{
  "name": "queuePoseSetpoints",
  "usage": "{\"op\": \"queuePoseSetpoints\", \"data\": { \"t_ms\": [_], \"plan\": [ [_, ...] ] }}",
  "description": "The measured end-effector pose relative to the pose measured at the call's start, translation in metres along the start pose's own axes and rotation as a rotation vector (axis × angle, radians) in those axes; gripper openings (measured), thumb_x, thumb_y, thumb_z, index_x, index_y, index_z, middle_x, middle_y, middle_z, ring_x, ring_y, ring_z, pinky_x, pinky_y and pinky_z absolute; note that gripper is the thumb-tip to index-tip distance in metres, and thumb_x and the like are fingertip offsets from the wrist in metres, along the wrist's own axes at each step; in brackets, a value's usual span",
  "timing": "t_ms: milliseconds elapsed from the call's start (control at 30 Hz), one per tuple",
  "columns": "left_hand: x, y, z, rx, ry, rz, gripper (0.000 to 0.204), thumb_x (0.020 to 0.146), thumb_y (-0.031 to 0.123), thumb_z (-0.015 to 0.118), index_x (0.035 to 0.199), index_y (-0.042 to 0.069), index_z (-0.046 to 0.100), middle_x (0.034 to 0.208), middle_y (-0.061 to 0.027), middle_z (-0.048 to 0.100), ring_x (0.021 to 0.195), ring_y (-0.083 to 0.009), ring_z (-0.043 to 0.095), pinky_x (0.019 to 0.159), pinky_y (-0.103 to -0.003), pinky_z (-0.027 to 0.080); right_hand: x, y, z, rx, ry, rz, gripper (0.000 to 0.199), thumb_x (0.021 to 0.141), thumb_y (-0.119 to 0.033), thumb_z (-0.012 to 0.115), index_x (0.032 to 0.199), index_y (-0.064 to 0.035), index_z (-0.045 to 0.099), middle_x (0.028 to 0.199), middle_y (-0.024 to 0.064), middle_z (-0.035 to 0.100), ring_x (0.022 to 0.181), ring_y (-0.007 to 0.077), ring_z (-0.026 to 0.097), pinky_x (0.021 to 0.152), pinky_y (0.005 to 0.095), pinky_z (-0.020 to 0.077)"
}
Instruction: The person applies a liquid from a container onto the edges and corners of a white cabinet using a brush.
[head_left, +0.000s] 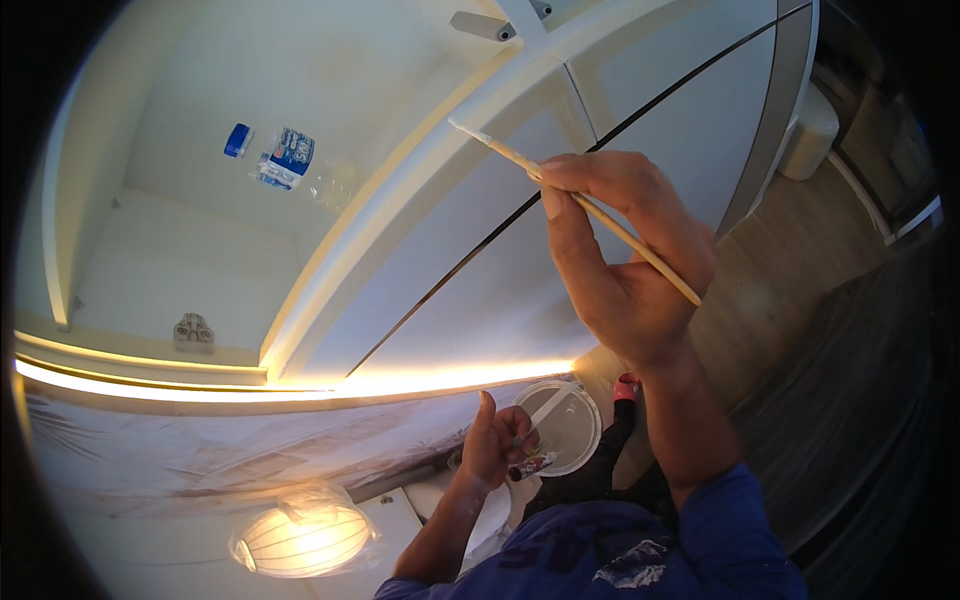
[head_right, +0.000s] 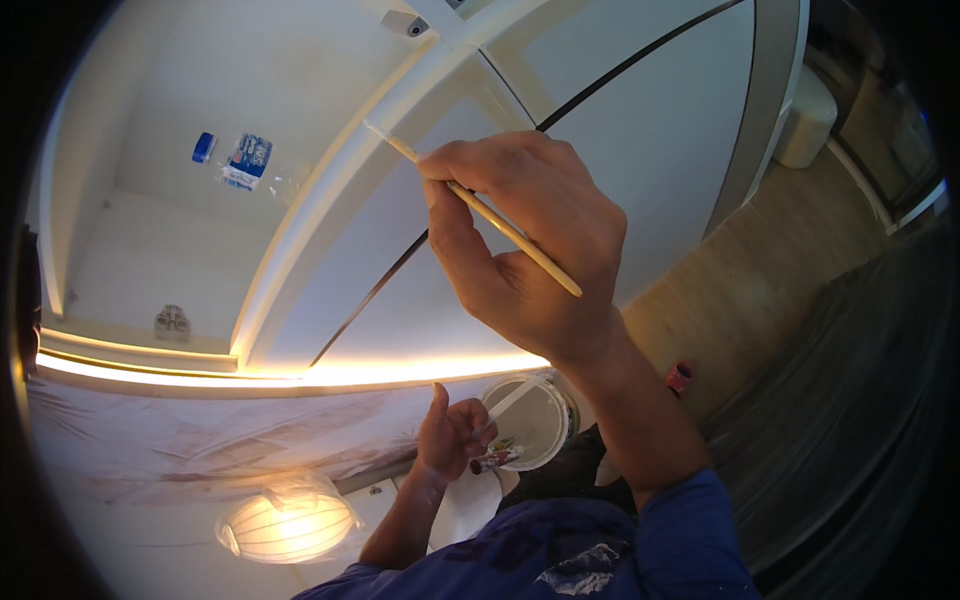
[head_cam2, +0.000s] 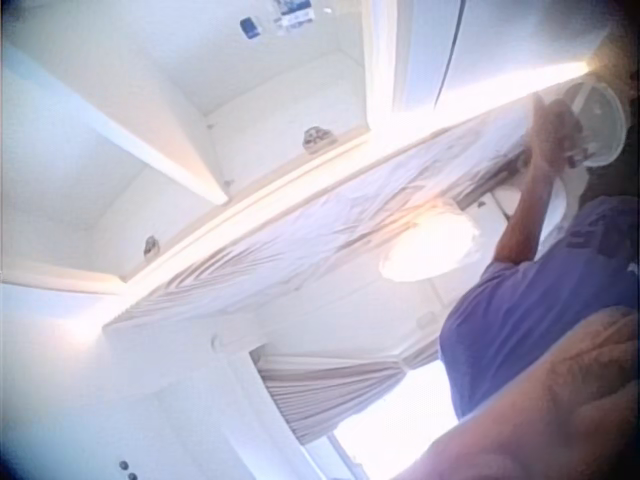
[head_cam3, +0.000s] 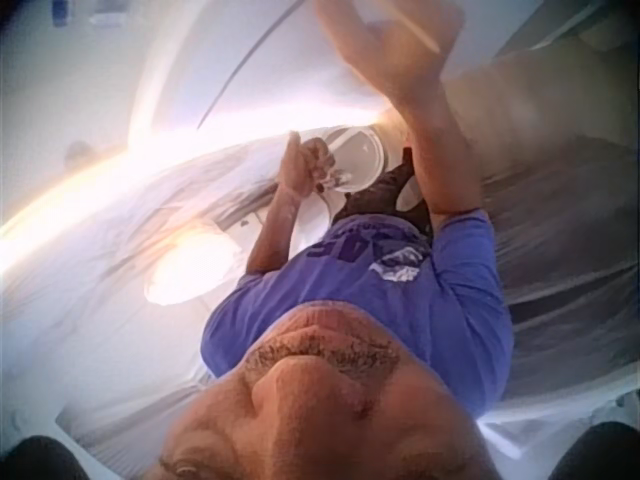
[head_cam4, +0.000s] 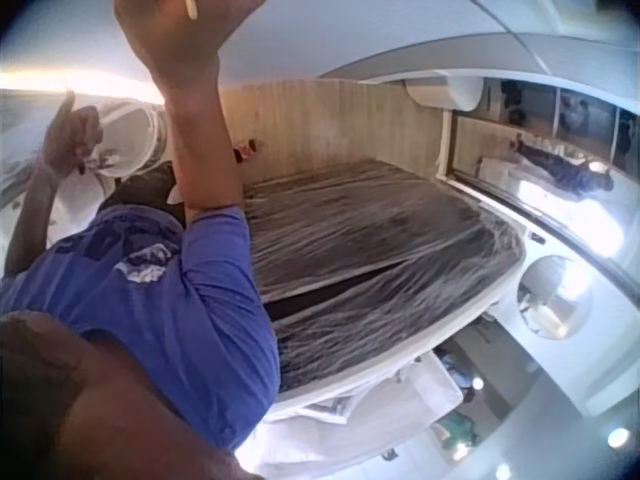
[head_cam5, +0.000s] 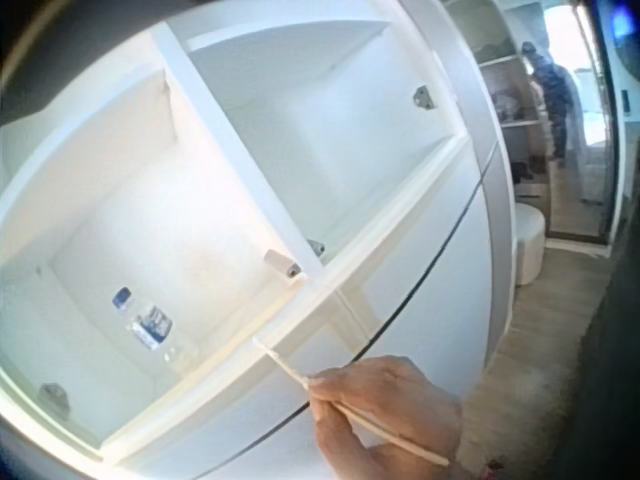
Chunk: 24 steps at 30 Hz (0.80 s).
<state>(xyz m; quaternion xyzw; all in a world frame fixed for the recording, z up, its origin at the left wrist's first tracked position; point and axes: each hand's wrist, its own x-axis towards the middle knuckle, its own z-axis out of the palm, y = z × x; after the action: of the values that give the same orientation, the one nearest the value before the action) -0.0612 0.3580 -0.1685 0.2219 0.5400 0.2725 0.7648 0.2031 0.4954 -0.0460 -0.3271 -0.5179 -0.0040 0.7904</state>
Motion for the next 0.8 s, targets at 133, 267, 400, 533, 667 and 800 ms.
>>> {"op": "queuePoseSetpoints", "data": {
  "t_ms": [133,267,400,533,667,800],
  "plan": [
    [0.001,0.001,0.001,0.004,-0.031,-0.014,0.090,0.098,0.083,0.015,0.078,0.006,0.056,0.067,-0.0102,0.053,0.058,-0.0153,0.041,0.048,-0.024,0.029,0.002,0.002,0.002,-0.027,-0.011,-0.026,0.022,0.074,0.008,0.075,0.093,-0.0034,0.074,0.078,0.0040,0.073,0.072,0.0208,0.070,0.072,0.0305,0.0519],
    [0.000,0.004,0.004,0.014,-0.014,0.013,0.089,0.098,0.083,0.014,0.078,0.007,0.056,0.068,-0.0111,0.054,0.052,-0.0144,0.038,0.048,-0.024,0.030,0.003,0.001,0.002,-0.022,-0.024,-0.016,0.021,0.075,0.007,0.075,0.093,-0.0036,0.074,0.077,0.0037,0.073,0.073,0.0209,0.071,0.073,0.0313,0.0516],
    [0.000,0.009,0.011,0.031,-0.021,0.050,0.087,0.098,0.083,0.014,0.079,0.008,0.054,0.069,-0.0088,0.054,0.051,-0.0122,0.034,0.050,-0.024,0.031,0.003,0.002,0.004,-0.014,-0.024,-0.015,0.021,0.075,0.007,0.075,0.093,-0.0040,0.075,0.078,0.0036,0.073,0.073,0.0208,0.071,0.072,0.0313,0.0516],
    [0.000,0.013,0.015,0.007,-0.029,0.074,0.085,0.099,0.082,0.015,0.081,0.008,0.052,0.069,-0.0072,0.053,0.050,-0.0113,0.032,0.052,-0.025,0.034,0.008,0.004,0.001,-0.029,-0.015,-0.006,0.021,0.075,0.007,0.075,0.093,-0.0044,0.075,0.079,0.0041,0.074,0.073,0.0203,0.071,0.072,0.0308,0.0515],
    [0.001,0.012,0.011,0.012,-0.044,0.085,0.084,0.100,0.081,0.015,0.082,0.008,0.053,0.070,-0.0069,0.053,0.050,-0.0110,0.031,0.051,-0.025,0.033,0.010,0.011,-0.002,-0.060,0.005,0.013,0.021,0.075,0.006,0.076,0.093,-0.0048,0.075,0.080,0.0043,0.074,0.073,0.0198,0.070,0.071,0.0306,0.0513],
    [0.005,0.013,0.013,0.019,-0.042,0.066,0.084,0.100,0.081,0.015,0.081,0.008,0.053,0.070,-0.0068,0.054,0.051,-0.0101,0.032,0.050,-0.024,0.029,0.012,0.012,0.000,-0.084,0.020,-0.036,0.021,0.075,0.006,0.076,0.092,-0.0055,0.074,0.078,0.0037,0.073,0.073,0.0204,0.070,0.069,0.0317,0.0499]
  ]
}}
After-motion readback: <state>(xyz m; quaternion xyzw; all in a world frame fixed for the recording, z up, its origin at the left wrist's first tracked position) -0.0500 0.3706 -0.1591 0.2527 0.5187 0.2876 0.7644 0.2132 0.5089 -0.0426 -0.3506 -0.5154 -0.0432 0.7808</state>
